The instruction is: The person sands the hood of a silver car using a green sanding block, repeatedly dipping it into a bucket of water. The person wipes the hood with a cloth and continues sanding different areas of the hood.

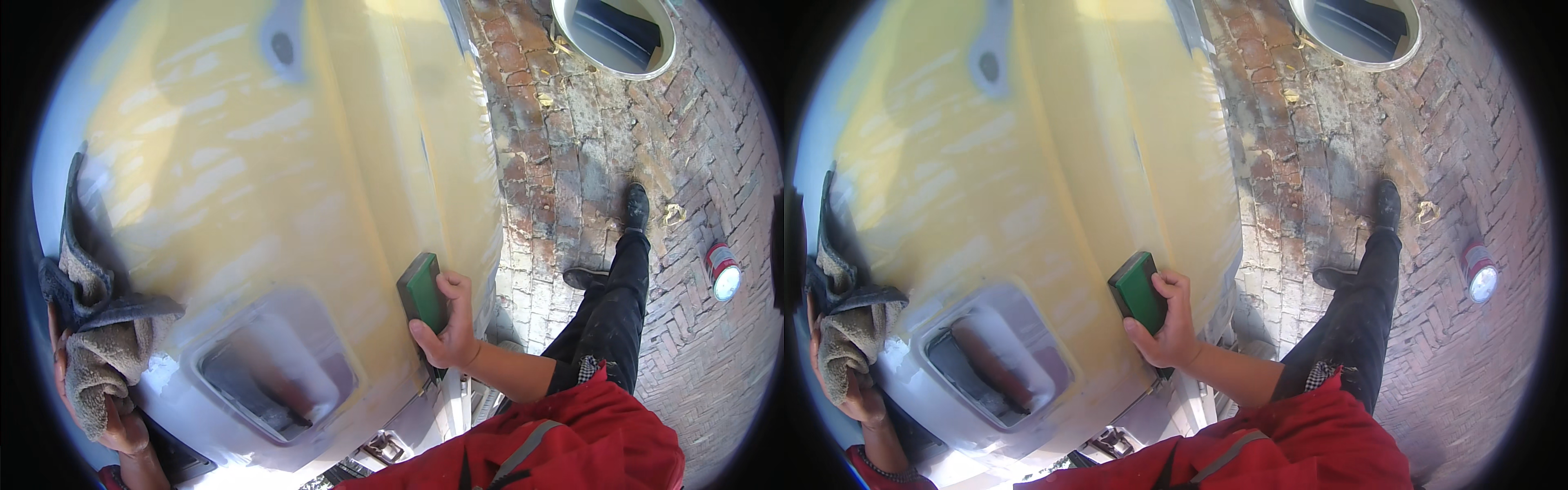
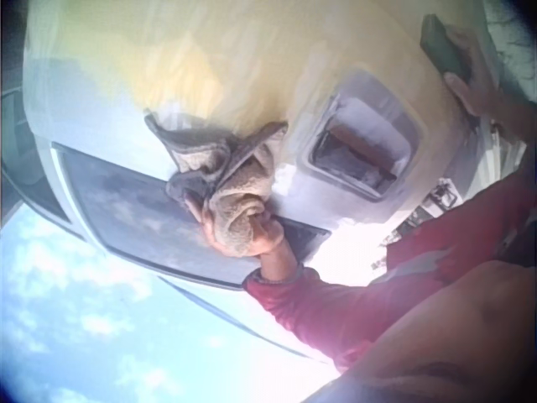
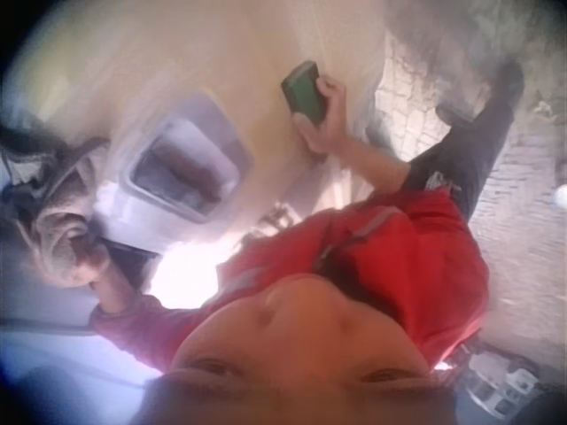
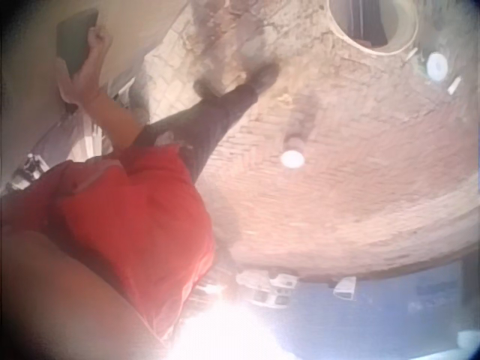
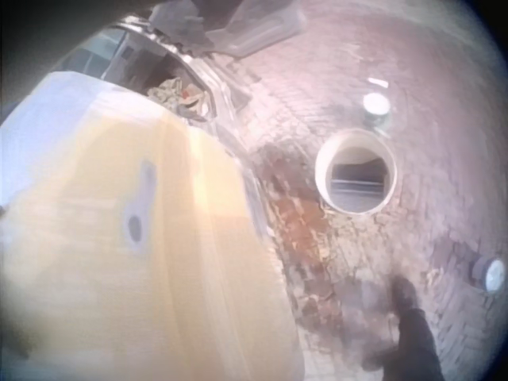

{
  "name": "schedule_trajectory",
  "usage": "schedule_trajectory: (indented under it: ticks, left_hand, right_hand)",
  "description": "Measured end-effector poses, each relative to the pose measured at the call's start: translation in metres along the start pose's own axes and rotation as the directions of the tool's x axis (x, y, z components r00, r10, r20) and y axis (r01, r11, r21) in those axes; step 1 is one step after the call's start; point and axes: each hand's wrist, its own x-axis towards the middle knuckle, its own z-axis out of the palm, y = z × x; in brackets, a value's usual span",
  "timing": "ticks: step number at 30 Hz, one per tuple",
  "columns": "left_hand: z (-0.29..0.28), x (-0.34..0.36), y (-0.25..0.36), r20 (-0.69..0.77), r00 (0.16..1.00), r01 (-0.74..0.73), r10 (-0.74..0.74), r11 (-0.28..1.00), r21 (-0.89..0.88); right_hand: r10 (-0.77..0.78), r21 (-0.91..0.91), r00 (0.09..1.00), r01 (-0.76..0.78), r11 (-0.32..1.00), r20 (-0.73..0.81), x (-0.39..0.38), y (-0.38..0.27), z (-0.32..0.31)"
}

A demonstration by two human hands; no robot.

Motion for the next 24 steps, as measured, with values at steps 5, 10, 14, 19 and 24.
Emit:
schedule_trajectory:
  ticks: [5,10,14,19,24]
  left_hand:
    - [-0.009,0.005,0.009,0.112,0.994,-0.005,0.001,0.999,0.036]
    - [-0.014,0.005,0.011,0.115,0.993,-0.018,0.010,0.998,0.068]
    - [-0.011,0.004,0.013,0.175,0.981,-0.112,0.089,0.986,0.127]
    - [-0.002,-0.001,0.017,0.138,0.990,-0.034,0.031,0.999,0.025]
    - [-0.002,0.003,0.019,0.176,0.981,-0.111,0.085,0.983,0.146]
  right_hand:
    - [0.003,-0.032,0.999,-0.004,0.999,-0.049,0.091,-0.005,0.012]
    - [0.064,-0.048,0.991,-0.070,0.996,-0.120,0.279,-0.017,0.032]
    - [0.192,-0.105,0.978,-0.200,0.974,-0.083,0.344,-0.029,0.033]
    - [0.088,0.013,0.994,-0.087,0.996,-0.062,0.178,-0.048,0.033]
    - [0.189,0.127,0.978,-0.177,0.976,-0.087,0.206,-0.030,0.035]
